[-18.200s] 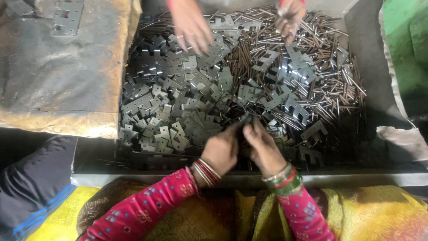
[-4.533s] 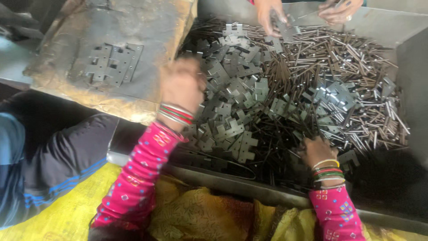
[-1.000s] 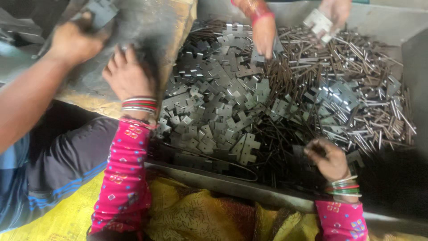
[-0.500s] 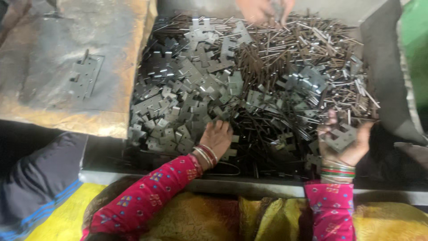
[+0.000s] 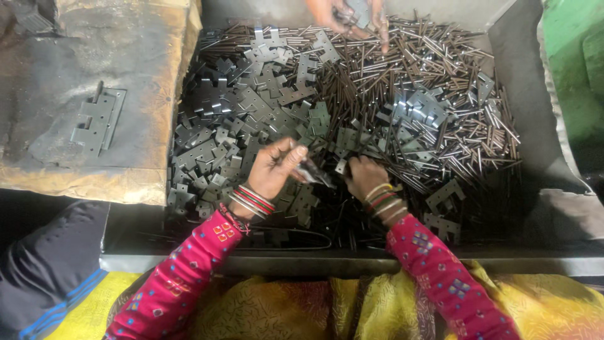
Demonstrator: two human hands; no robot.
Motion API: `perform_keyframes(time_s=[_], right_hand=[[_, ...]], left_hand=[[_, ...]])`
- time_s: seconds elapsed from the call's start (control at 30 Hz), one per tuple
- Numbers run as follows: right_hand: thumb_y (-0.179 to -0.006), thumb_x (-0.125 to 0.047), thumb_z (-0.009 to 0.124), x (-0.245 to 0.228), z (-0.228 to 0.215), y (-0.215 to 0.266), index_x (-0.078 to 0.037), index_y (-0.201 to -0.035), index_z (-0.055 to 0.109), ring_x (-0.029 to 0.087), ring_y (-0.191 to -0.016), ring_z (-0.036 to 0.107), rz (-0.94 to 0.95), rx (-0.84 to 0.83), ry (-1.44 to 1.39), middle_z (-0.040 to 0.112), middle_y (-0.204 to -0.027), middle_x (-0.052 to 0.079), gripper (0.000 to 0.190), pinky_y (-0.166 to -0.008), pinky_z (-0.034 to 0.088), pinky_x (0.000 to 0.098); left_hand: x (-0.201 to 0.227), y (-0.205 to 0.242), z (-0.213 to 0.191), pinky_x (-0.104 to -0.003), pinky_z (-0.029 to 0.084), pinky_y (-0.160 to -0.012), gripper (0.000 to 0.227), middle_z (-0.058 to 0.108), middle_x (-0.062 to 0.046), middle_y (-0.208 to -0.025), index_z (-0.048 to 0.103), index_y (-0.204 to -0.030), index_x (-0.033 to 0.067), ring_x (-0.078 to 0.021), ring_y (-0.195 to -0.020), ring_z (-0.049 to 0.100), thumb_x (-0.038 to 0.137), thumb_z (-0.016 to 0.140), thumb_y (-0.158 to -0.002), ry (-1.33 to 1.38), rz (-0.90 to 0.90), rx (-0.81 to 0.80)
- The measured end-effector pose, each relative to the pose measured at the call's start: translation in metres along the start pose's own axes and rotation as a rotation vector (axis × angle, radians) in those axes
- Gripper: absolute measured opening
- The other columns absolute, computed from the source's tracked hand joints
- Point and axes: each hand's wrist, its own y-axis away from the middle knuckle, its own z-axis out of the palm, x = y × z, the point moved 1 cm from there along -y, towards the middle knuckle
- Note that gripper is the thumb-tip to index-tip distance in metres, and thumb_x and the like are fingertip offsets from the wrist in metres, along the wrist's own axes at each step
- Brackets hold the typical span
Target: The person sorts small metal hinge-like parts and long metal pins from a large bin, separating them by hand into different piles. The task involves continuous picking, inspecting, and placing of parts without using tools.
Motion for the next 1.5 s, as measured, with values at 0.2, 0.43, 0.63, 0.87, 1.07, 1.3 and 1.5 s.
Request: perform_keyframes(time_s=[0.2, 0.43, 0.63, 0.87, 1.07, 1.3, 1.5], right_hand=[[-0.085, -0.025, 0.077, 0.012, 0.024, -0.011, -0.011, -0.103, 0.071, 0.035, -0.088, 0.072, 0.049, -0.052, 0.01, 0.072, -0.096, 0.015, 0.023, -0.074, 0.059, 0.0483], [-0.093, -0.029, 0.075, 0.055, -0.065, 0.019, -0.013, -0.111, 0.07, 0.023, -0.076, 0.069, 0.245, 0.193, -1.182, 0.074, -0.091, 0.007, 0.024, -0.069, 0.057, 0.0428], [-0.103, -0.036, 0.074, 0.056, -0.11, 0.041, -0.009, -0.104, 0.065, 0.028, -0.094, 0.069, 0.291, 0.16, -2.302, 0.07, -0.1, 0.01, 0.029, -0.083, 0.058, 0.0567], [-0.092, -0.045, 0.061, -0.057, -0.09, 0.044, -0.007, -0.13, 0.062, 0.03, -0.12, 0.064, 0.68, -0.281, -2.026, 0.069, -0.128, 0.012, 0.054, -0.097, 0.053, 0.0522], [-0.092, -0.035, 0.064, -0.04, -0.09, 0.046, -0.012, -0.135, 0.06, 0.028, -0.115, 0.068, 0.158, -0.15, -0.973, 0.07, -0.123, 0.011, 0.048, -0.099, 0.052, 0.0399], [-0.084, -0.019, 0.067, 0.053, -0.044, 0.043, -0.014, -0.106, 0.074, 0.039, -0.098, 0.069, -0.029, -0.319, 0.011, 0.073, -0.103, 0.016, 0.024, -0.088, 0.056, 0.0494], [-0.083, -0.021, 0.069, 0.078, -0.017, 0.048, -0.014, -0.104, 0.076, 0.038, -0.101, 0.069, 0.038, -0.432, -0.043, 0.075, -0.102, 0.017, 0.022, -0.091, 0.055, 0.0475]], left_hand=[[-0.007, 0.0, 0.002, -0.026, 0.064, -0.077, 0.051, 0.072, -0.009, -0.117, 0.055, -0.129, 0.0061, -0.0121, -0.097, 0.072, 0.0, 0.077, -0.083, -0.111, 0.094, 0.158], [-0.005, -0.006, -0.022, -0.036, 0.055, -0.062, 0.06, 0.074, -0.02, -0.118, 0.062, -0.135, 0.0009, -0.026, -0.088, 0.071, -0.001, 0.076, -0.077, 0.006, -0.169, 0.346], [-0.005, -0.004, -0.015, -0.048, 0.068, -0.069, 0.043, 0.07, -0.024, -0.107, 0.051, -0.124, -0.0059, -0.0353, -0.088, 0.076, 0.004, 0.06, -0.082, 0.422, -0.199, 0.227], [-0.018, 0.034, 0.067, -0.048, 0.061, -0.08, 0.053, 0.07, -0.03, -0.11, 0.05, -0.136, -0.0061, -0.0431, -0.094, 0.069, 0.014, 0.068, -0.09, -0.457, 0.148, 0.014], [-0.003, 0.035, 0.047, -0.051, 0.057, -0.071, 0.046, 0.07, -0.026, -0.081, 0.056, -0.136, 0.0073, -0.0452, -0.076, 0.069, 0.01, 0.062, -0.09, -0.911, 0.148, 0.191], [0.069, 0.021, -0.028, -0.051, 0.054, -0.061, 0.046, 0.069, -0.019, -0.077, 0.06, -0.13, 0.0047, -0.0393, -0.064, 0.067, 0.005, 0.065, -0.084, -1.296, 0.394, 0.502], [0.106, 0.029, -0.124, -0.045, 0.053, -0.058, 0.054, 0.069, -0.014, -0.086, 0.064, -0.136, 0.0058, -0.0328, -0.067, 0.067, 0.0, 0.066, -0.082, -1.632, 0.552, 0.813]])
